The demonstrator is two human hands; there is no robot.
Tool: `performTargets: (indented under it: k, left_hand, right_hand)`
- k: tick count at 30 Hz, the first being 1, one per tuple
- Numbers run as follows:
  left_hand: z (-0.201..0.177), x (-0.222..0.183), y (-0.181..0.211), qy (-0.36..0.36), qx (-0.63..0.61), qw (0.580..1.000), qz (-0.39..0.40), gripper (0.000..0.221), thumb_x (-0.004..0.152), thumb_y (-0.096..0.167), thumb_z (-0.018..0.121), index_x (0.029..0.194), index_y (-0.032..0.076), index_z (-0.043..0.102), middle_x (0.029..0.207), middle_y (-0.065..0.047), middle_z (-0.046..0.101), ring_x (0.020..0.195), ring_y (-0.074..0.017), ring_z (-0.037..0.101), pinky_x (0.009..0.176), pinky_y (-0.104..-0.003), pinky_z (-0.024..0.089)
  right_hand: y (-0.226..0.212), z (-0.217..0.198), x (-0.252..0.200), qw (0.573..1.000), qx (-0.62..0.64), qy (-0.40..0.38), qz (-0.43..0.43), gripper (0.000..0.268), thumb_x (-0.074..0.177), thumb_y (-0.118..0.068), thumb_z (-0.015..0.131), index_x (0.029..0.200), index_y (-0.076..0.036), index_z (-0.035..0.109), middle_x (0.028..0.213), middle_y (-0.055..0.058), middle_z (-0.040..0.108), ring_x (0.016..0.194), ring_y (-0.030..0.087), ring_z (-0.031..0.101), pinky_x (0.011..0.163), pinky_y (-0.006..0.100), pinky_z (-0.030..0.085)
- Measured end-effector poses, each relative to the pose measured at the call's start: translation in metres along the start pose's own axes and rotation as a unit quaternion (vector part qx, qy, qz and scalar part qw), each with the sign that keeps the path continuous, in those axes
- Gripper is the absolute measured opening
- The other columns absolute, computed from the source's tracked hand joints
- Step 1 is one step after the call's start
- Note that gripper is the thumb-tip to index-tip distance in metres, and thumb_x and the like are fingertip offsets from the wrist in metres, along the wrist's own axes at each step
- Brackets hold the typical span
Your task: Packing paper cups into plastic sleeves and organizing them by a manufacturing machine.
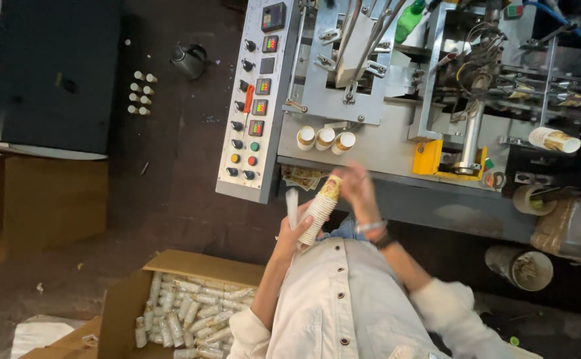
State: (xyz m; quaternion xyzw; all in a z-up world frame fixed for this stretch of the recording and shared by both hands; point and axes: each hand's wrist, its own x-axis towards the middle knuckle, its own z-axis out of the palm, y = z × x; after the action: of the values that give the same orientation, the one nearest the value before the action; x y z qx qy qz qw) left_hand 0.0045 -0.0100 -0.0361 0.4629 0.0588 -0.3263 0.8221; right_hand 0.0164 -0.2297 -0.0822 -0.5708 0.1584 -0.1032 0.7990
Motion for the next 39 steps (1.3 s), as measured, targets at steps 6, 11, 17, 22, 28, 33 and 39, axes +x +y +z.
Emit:
performTargets:
  k: [6,11,17,22,28,33,39]
  left_hand:
    - [0.002,0.029,-0.013,0.011,-0.072,0.992,-0.104,0.07,0.101,0.045,0.054,0.15,-0.004,0.044,0.112,-0.017,0.072,0.083,-0.0181,0.076,0.056,-0.027,0.051]
    - [-0.025,0.05,-0.058,-0.144,-0.193,0.963,-0.118,0.066,0.114,0.054,0.042,0.154,0.002,0.039,0.1,-0.016,0.067,0.065,-0.0145,0.062,0.048,-0.025,0.041]
    - [0.001,0.044,-0.027,-0.11,-0.102,0.975,-0.163,0.065,0.109,0.056,0.044,0.144,0.0,0.045,0.1,-0.017,0.072,0.057,-0.0118,0.06,0.041,-0.023,0.036]
    - [-0.004,0.038,-0.024,0.012,-0.014,0.993,-0.118,0.055,0.101,0.042,0.053,0.144,0.008,0.049,0.096,-0.012,0.072,0.056,-0.0101,0.059,0.037,-0.021,0.032]
    - [-0.035,0.022,-0.041,0.063,-0.012,0.994,-0.087,0.049,0.101,0.033,0.059,0.139,0.003,0.056,0.088,-0.01,0.069,0.051,-0.0092,0.055,0.036,-0.021,0.03]
    - [-0.043,0.011,-0.039,0.098,-0.017,0.992,-0.081,0.044,0.1,0.03,0.06,0.133,0.001,0.059,0.085,-0.009,0.068,0.05,-0.0084,0.052,0.036,-0.021,0.029]
    - [-0.029,0.01,-0.029,0.113,-0.029,0.991,-0.072,0.041,0.1,0.03,0.062,0.128,0.001,0.062,0.084,-0.008,0.066,0.05,-0.0081,0.051,0.037,-0.02,0.029]
  right_hand:
    - [-0.057,0.021,-0.037,0.996,-0.06,-0.062,-0.003,0.061,0.097,-0.024,0.072,0.144,0.002,0.043,0.133,0.015,0.065,0.119,0.02,0.063,0.103,0.034,0.053]
    - [-0.088,0.039,-0.056,0.956,-0.274,-0.096,0.049,0.054,0.089,-0.017,0.073,0.135,0.002,0.054,0.107,0.013,0.076,0.078,0.02,0.073,0.076,0.034,0.058]
    - [-0.009,-0.018,-0.037,0.968,-0.245,-0.025,-0.046,0.036,0.097,-0.018,0.075,0.121,0.006,0.064,0.109,0.019,0.077,0.097,0.025,0.076,0.084,0.035,0.06]
    - [-0.01,-0.025,0.032,0.928,-0.343,0.063,-0.132,0.053,0.094,-0.025,0.078,0.13,0.005,0.053,0.116,0.019,0.071,0.107,0.03,0.073,0.09,0.038,0.057]
    - [0.036,-0.048,0.073,0.843,-0.5,0.072,-0.184,0.053,0.094,-0.028,0.079,0.129,0.002,0.054,0.119,0.023,0.067,0.107,0.041,0.068,0.089,0.046,0.055]
    - [0.028,-0.043,0.075,0.852,-0.484,0.049,-0.195,0.053,0.095,-0.027,0.079,0.131,0.001,0.053,0.122,0.022,0.065,0.112,0.042,0.065,0.092,0.048,0.054]
    - [-0.034,-0.01,0.062,0.889,-0.378,0.047,-0.256,0.061,0.096,-0.018,0.077,0.144,0.003,0.045,0.137,0.026,0.057,0.125,0.04,0.061,0.102,0.044,0.054]
